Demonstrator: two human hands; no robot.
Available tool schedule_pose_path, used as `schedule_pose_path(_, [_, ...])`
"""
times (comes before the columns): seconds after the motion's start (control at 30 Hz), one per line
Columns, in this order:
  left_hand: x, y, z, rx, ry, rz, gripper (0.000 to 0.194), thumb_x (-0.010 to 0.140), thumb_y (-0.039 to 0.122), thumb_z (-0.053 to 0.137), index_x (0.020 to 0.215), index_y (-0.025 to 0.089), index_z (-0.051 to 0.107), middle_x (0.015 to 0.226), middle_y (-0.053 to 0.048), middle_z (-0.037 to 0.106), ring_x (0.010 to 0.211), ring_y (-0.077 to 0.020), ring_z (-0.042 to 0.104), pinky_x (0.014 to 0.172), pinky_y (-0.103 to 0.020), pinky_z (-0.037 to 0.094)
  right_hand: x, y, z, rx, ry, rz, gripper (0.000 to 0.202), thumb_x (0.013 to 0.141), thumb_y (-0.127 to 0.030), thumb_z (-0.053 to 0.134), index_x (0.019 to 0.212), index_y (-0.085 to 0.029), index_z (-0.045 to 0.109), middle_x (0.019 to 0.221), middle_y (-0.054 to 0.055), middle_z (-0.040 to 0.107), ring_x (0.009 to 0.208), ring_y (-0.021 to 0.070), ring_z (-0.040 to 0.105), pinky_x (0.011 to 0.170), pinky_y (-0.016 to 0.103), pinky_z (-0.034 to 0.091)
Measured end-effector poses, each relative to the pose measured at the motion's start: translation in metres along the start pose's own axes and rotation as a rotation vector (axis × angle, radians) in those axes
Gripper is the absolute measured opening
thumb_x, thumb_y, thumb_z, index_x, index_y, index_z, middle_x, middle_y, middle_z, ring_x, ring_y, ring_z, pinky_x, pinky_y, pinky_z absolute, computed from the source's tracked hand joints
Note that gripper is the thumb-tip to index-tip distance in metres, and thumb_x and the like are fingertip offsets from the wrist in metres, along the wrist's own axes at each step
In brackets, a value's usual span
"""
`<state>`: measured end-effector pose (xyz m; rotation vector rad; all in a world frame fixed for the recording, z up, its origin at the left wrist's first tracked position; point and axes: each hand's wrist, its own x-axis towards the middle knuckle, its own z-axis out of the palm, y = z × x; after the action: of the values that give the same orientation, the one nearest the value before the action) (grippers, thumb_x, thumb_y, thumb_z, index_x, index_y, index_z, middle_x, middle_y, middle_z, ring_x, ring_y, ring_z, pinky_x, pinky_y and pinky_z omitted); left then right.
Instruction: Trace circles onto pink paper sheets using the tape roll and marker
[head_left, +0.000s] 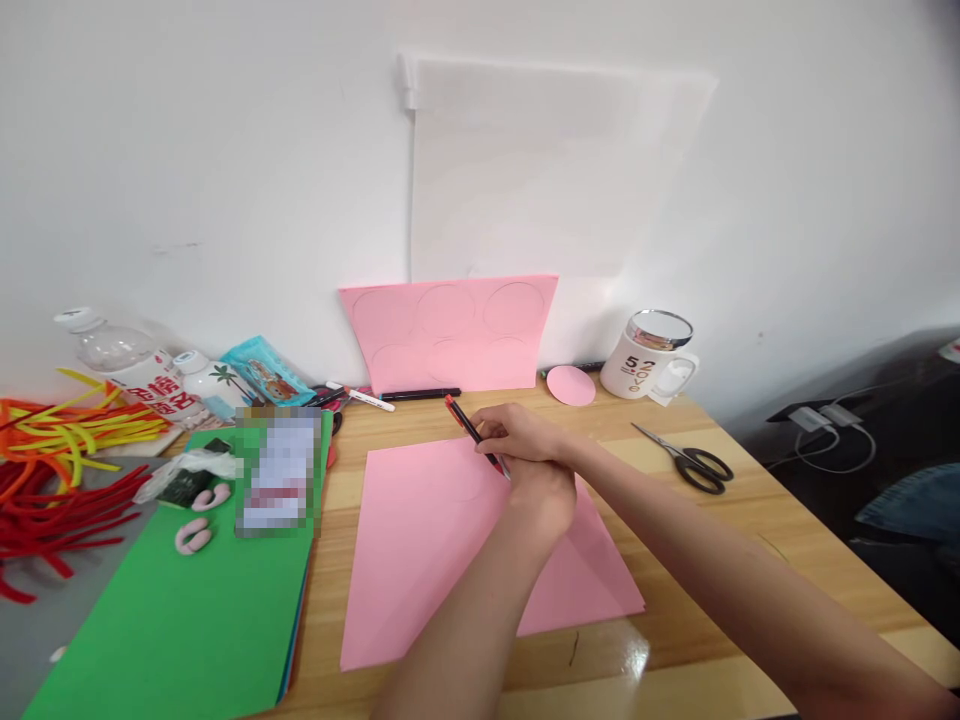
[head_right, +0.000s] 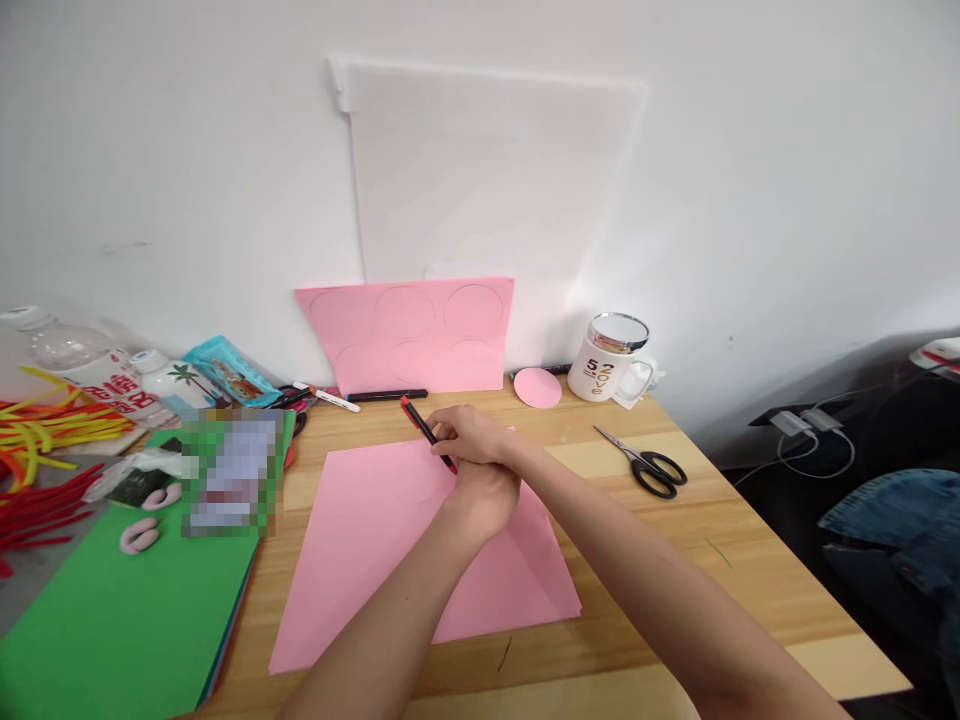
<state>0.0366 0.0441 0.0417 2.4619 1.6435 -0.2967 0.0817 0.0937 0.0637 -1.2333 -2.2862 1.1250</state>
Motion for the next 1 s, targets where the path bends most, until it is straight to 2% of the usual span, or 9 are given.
schedule_pose_path(0.1, [-0.001, 0.000, -0.004, 0.031, -0.034, 0.021, 0.042, 0.076, 0.013, 0.057, 0.118, 0.016, 0.059, 0.121, -0.015, 0.057, 0.112, -0.0350, 0.050, 0.095, -0.048, 0.042, 0.005, 0.006, 0.001, -0.019, 0.032, -0.012, 0.018, 0.076, -0.018, 0.061, 0.094, -0.022, 0.062, 0.070, -0.001, 0.068, 0.068, 0.0176, 0.064, 0.066, 0.028, 0.048])
schedule_pose_path(0.3, [-0.007, -0.001, -0.013, 0.067, -0.063, 0.065, 0.043, 0.080, 0.011, 0.051, 0.121, 0.021, 0.058, 0.123, -0.010, 0.058, 0.113, -0.0309, 0.050, 0.092, -0.043, 0.044, 0.016, 0.020, 0.007, 0.055, 0.173, 0.059, 0.022, 0.077, -0.015, 0.061, 0.098, -0.023, 0.061, 0.070, -0.003, 0.068, 0.067, 0.0149, 0.063, 0.062, 0.024, 0.048])
schedule_pose_path(0.5, [-0.016, 0.000, -0.021, 0.099, -0.124, 0.092, 0.047, 0.074, 0.011, 0.057, 0.121, 0.017, 0.059, 0.120, -0.016, 0.058, 0.115, -0.0395, 0.048, 0.086, -0.048, 0.043, 0.029, 0.036, 0.005, 0.086, 0.331, 0.203, 0.022, 0.077, -0.012, 0.063, 0.097, -0.018, 0.060, 0.070, -0.001, 0.070, 0.063, 0.0145, 0.065, 0.055, 0.022, 0.048])
schedule_pose_path(0.63, [-0.018, -0.001, -0.021, 0.107, -0.112, 0.084, 0.050, 0.076, 0.015, 0.058, 0.126, 0.017, 0.054, 0.130, -0.019, 0.049, 0.116, -0.0432, 0.045, 0.080, -0.047, 0.043, 0.030, 0.044, 0.000, 0.079, 0.429, 0.280, 0.020, 0.076, -0.012, 0.064, 0.095, -0.016, 0.059, 0.075, 0.003, 0.072, 0.067, 0.0152, 0.067, 0.059, 0.023, 0.050])
schedule_pose_path(0.8, [-0.019, -0.001, -0.018, 0.114, -0.085, 0.084, 0.051, 0.079, 0.016, 0.056, 0.129, 0.017, 0.049, 0.127, -0.020, 0.048, 0.112, -0.0408, 0.047, 0.072, -0.041, 0.042, 0.024, 0.047, -0.005, 0.078, 0.509, 0.356, 0.022, 0.076, -0.013, 0.064, 0.098, -0.015, 0.059, 0.079, 0.005, 0.074, 0.063, 0.0153, 0.067, 0.058, 0.024, 0.050])
schedule_pose_path(1.0, [-0.023, -0.002, -0.021, 0.129, -0.049, 0.107, 0.050, 0.085, 0.015, 0.048, 0.134, 0.017, 0.043, 0.131, -0.022, 0.046, 0.111, -0.0396, 0.047, 0.073, -0.043, 0.041, 0.015, 0.052, -0.012, 0.087, 0.619, 0.416, 0.020, 0.074, -0.015, 0.066, 0.093, -0.016, 0.061, 0.072, 0.004, 0.073, 0.068, 0.0186, 0.069, 0.064, 0.027, 0.051])
